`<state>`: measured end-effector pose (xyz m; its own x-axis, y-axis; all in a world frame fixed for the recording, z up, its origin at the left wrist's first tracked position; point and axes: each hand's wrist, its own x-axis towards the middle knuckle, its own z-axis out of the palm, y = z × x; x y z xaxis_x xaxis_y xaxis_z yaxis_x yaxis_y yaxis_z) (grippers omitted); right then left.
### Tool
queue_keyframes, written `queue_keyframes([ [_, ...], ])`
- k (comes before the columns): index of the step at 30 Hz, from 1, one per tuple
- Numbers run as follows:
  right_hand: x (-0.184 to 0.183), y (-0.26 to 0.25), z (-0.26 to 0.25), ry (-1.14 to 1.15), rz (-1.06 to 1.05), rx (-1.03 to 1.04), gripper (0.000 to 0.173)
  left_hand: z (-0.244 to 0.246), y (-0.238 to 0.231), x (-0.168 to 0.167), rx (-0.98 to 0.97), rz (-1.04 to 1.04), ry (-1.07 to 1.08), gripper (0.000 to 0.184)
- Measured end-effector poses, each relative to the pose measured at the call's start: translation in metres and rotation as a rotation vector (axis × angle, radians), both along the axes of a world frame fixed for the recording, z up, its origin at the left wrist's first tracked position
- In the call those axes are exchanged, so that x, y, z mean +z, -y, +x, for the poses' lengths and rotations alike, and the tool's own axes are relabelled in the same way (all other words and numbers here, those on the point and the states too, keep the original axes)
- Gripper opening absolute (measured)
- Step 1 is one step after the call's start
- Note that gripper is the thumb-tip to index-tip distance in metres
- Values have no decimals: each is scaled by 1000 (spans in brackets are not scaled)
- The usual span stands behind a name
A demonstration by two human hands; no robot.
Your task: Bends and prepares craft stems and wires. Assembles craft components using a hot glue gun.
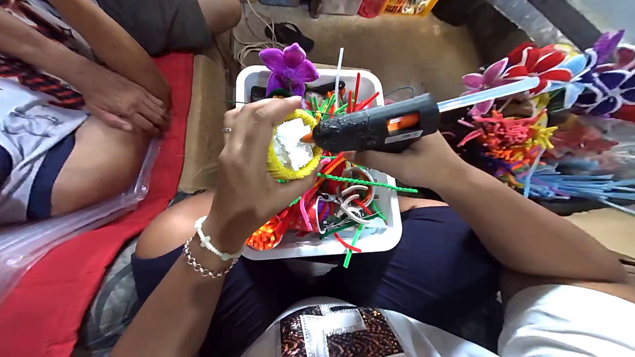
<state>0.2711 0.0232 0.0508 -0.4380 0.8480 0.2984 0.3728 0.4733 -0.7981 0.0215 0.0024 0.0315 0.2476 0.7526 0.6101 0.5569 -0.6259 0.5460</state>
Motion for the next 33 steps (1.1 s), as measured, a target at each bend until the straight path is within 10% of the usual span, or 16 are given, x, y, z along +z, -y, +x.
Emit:
queue_keyframes([
  [33, -12, 2, -7, -75, -39, -58, 19, 0, 1, 1, 22, -11, -18, 77],
])
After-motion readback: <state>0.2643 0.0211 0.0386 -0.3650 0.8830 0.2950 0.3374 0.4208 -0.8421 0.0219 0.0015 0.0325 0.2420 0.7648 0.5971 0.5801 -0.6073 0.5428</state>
